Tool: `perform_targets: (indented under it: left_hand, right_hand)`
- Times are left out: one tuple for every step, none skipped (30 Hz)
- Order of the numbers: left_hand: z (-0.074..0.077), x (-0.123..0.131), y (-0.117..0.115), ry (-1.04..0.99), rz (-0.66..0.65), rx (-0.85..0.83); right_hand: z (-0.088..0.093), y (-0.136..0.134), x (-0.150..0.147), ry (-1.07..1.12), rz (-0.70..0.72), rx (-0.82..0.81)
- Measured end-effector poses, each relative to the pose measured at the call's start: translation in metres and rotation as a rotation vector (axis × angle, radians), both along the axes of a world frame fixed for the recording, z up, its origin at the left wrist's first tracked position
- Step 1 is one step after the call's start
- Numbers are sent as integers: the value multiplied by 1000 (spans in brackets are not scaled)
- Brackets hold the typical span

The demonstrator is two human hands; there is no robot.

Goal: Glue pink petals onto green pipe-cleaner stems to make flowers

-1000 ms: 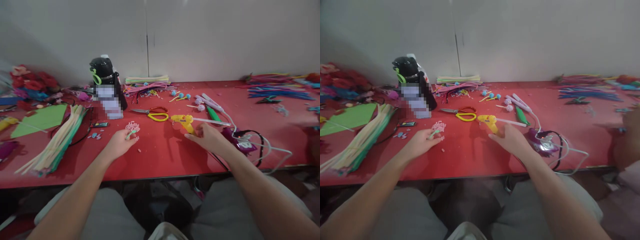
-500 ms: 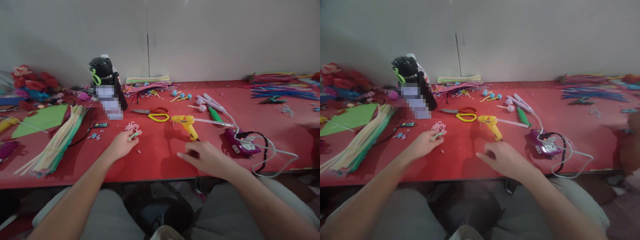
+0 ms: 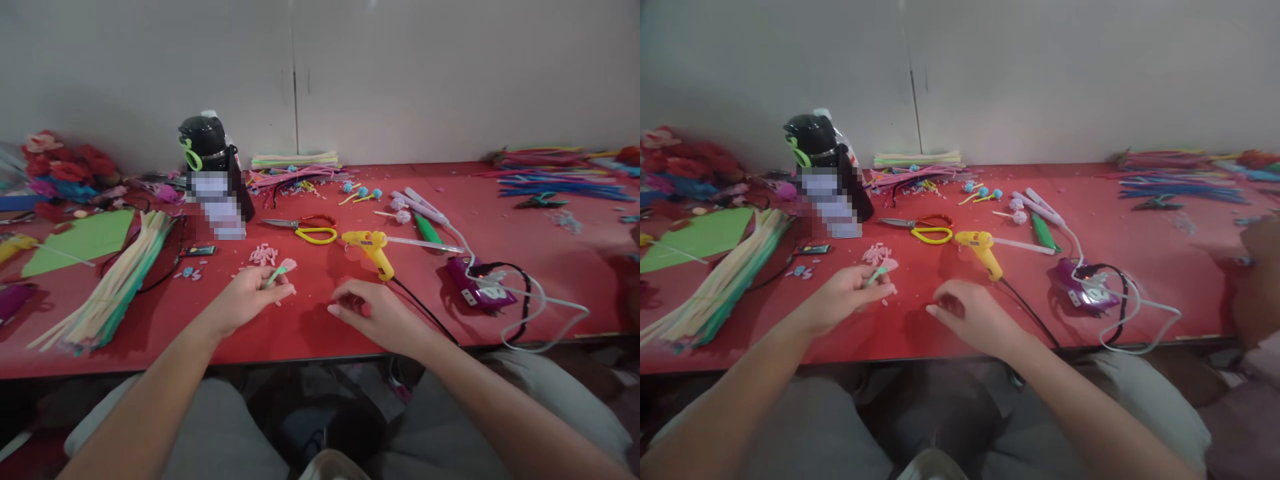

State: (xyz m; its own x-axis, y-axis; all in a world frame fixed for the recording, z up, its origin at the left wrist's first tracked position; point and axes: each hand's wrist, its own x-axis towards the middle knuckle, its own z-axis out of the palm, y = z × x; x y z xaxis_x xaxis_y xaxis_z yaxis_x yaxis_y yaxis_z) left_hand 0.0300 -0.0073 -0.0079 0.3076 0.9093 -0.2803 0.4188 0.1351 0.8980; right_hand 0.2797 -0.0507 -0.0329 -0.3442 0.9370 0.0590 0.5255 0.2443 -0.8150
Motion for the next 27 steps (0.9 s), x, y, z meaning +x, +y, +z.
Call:
perform_targets:
  left_hand:
    - [2, 5, -4, -27, -16, -17]
    - [3, 9, -8, -44, -37, -30]
    - [4, 12, -11, -56, -60, -35]
    - [4, 15, -13, -67, -84, -39]
    - [5, 17, -15, -74, -105, -41]
    - [5, 19, -17, -80, -122, -43]
    - [6, 20, -18, -85, -132, -45]
    - [6, 21, -19, -87, -139, -46]
    - [6, 22, -20, -89, -144, -48]
    - [6, 23, -21, -93, -149, -52]
    - [6, 24, -22, -101, -154, -55]
    - [5, 25, -22, -113, -160, -62]
    - [4, 27, -23, -129, -167, -68]
    - [3, 28, -24, -146, -172, -76]
    - [1, 30, -25, -161, -173, -84]
    - [-1, 31, -25, -173, -167, -89]
    - [-4, 32, -26, -183, -155, -92]
    - [-6, 34, -27, -195, -136, -92]
    - [-7, 35, -28, -206, -111, -90]
    - [-9, 36, -29, -218, -84, -84]
    - [-10, 37, -30, -227, -56, -77]
    - [-10, 38, -31, -232, -32, -70]
    - [-10, 38, -32, -234, -13, -64]
    - [-10, 39, -32, -231, 2, -59]
    - [-10, 39, -33, -227, 9, -57]
    - [-9, 40, -34, -225, 12, -58]
    - [-8, 40, -34, -225, 10, -61]
  right_hand:
    - [-1, 0, -5, 84, -7, -22]
    - [-2, 1, -9, 160, -14, -52]
    - [-3, 1, -13, 227, -19, -86]
    - [-4, 1, -17, 285, -16, -122]
    - [-6, 1, -20, 333, -9, -156]
    - [-7, 1, -22, 372, 0, -187]
    - [-8, 0, -24, 406, 9, -214]
    - [-9, 0, -25, 436, 18, -240]
    - [-9, -1, -26, 462, 24, -265]
    - [-10, -1, -27, 489, 24, -289]
    - [-9, -2, -28, 515, 17, -306]
    - [-9, -2, -29, 540, 7, -319]
    - [-9, -3, -29, 563, -2, -326]
    - [-9, -3, -30, 584, -11, -331]
    - [-9, -4, -30, 604, -17, -337]
    - [-10, -4, -30, 627, -21, -343]
    - [-11, -5, -30, 652, -22, -348]
    - [-12, -5, -30, 674, -22, -345]
    - [-13, -6, -30, 686, -24, -335]
    - [-14, -6, -29, 689, -26, -317]
    - [-14, -6, -27, 684, -29, -295]
    - [-14, -6, -26, 673, -33, -272]
    - [-14, -6, -24, 660, -42, -253]
    - [-14, -7, -23, 649, -57, -240]
    - [-13, -7, -21, 642, -76, -233]
    - [-12, -7, -20, 638, -98, -231]
    - [-11, -7, -19, 634, -119, -232]
